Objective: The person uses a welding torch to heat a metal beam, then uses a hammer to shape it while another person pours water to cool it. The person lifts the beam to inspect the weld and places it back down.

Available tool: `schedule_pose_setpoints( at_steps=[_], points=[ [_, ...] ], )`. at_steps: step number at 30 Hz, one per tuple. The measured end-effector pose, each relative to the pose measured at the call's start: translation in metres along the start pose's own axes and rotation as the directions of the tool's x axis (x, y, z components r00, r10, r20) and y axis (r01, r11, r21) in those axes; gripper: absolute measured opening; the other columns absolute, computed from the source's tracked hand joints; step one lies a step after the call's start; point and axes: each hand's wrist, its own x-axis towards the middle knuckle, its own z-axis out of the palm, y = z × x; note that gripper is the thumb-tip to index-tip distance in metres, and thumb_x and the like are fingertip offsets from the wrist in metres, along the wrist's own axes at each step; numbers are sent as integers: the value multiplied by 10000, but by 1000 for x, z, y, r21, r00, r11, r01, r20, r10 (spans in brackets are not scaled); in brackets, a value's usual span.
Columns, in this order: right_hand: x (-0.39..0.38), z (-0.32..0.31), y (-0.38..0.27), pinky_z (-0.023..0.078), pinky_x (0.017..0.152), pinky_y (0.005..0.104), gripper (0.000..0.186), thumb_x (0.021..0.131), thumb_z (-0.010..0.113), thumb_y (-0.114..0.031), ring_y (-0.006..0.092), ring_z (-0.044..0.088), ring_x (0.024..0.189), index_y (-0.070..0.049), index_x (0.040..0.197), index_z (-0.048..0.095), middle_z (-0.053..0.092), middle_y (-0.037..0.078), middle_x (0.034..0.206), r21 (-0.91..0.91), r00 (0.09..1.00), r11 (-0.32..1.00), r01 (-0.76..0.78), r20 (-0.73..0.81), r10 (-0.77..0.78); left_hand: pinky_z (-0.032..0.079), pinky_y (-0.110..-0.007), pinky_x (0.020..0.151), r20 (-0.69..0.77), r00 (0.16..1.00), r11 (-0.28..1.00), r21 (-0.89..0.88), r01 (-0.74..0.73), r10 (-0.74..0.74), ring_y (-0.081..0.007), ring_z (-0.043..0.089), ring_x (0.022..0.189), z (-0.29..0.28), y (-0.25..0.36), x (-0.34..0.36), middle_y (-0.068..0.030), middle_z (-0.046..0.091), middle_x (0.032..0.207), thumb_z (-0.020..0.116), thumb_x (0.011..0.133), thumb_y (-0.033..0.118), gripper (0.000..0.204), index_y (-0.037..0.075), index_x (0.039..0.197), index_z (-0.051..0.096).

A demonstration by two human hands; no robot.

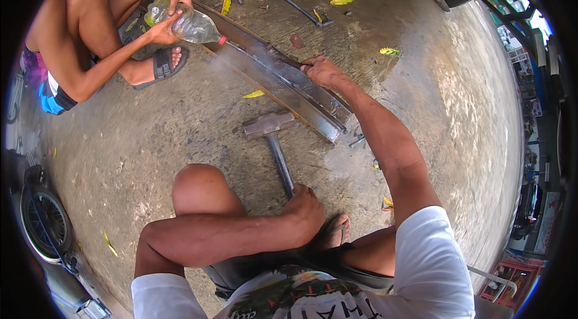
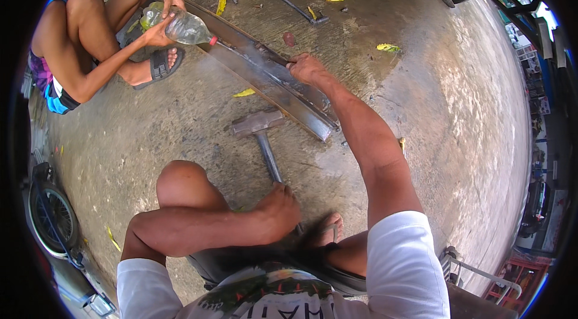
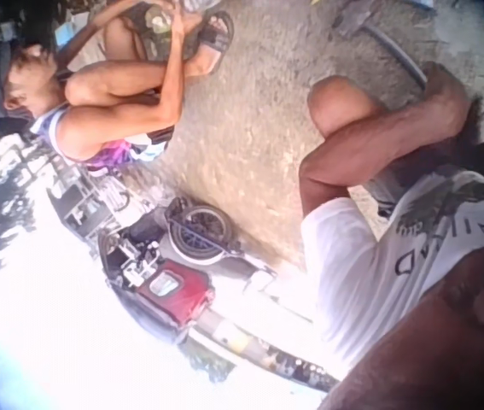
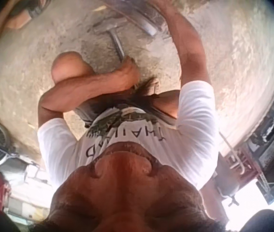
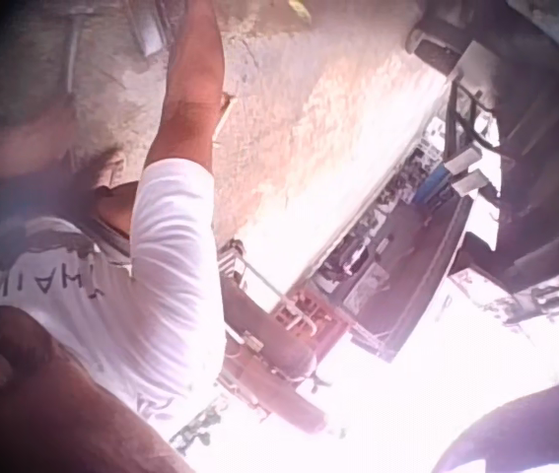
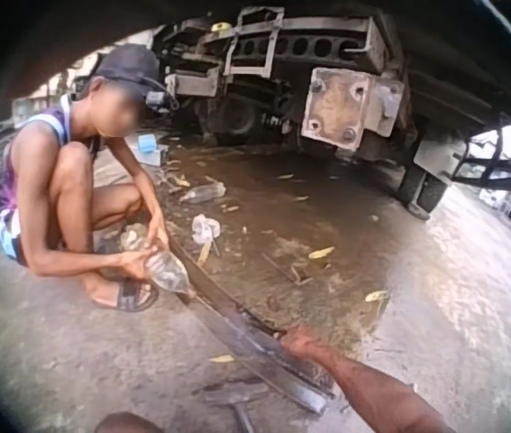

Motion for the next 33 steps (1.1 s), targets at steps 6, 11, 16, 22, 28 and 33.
schedule_pose_setpoints(
  at_steps=[6, 11, 16, 22, 28, 33],
  points=[
    [-54, -32, 46, 473, 988, 412, 409, 983, 505, -359, 354, 631, 1109, -66, 1211, 677, 673, 224, 1157, -118, 972, 991, -70, 216, 94, 435, -420, 905, 35, 999, 999, -38, -2, 3, -281, 609, 1062, -23, 5, -13, -118, 710, 1016, 616, 866, 183, 255, 23, 1016, 746],
    [-108, -82, 68, 528, 852, 409, 363, 922, 568, -317, 314, 689, 909, -110, 1186, 705, 706, 179, 910, -283, 838, 900, -331, 351, 419, 431, -433, 903, -33, 997, 997, -8, -75, 74, -274, 610, 998, -38, 13, -36, -98, 705, 963, 610, 861, 178, 218, 64, 961, 767],
    [-125, -77, 106, 522, 886, 403, 363, 914, 592, -308, 310, 685, 954, -121, 1202, 708, 695, 164, 1027, -370, 914, 905, -210, 255, 316, 407, -539, 888, -18, 994, 994, 21, -106, 107, -311, 619, 996, -21, 16, -30, -106, 715, 995, 571, 897, 191, 295, 96, 1131, 723],
    [-75, -67, 36, 443, 1048, 409, 402, 956, 546, -349, 353, 568, 1230, -135, 1276, 662, 610, 195, 1300, -123, 974, 981, -147, 156, 165, 415, -505, 902, 32, 995, 995, -46, -94, 95, -290, 618, 1010, -26, 4, -24, -105, 716, 995, 597, 890, 219, 260, 91, 1064, 743],
    [-3, -12, -2, 441, 1056, 409, 395, 966, 532, -355, 351, 582, 1208, -152, 1282, 657, 618, 178, 1298, -94, 996, 992, -86, 2, 86, 425, -443, 946, 6, 998, 996, -56, 65, -65, -298, 610, 1081, -5, 0, -6, -138, 717, 1027, 624, 859, 178, 246, 28, 1007, 751],
    [-36, -15, 20, 488, 993, 432, 391, 960, 546, -385, 377, 634, 1116, -147, 1238, 683, 673, 199, 1183, -103, 983, 979, -174, 41, 179, 415, -484, 983, 94, 995, 993, -110, 53, -43, -318, 615, 1098, -19, -4, -11, -148, 719, 1053, 622, 864, 177, 271, 17, 1046, 743]
  ],
)
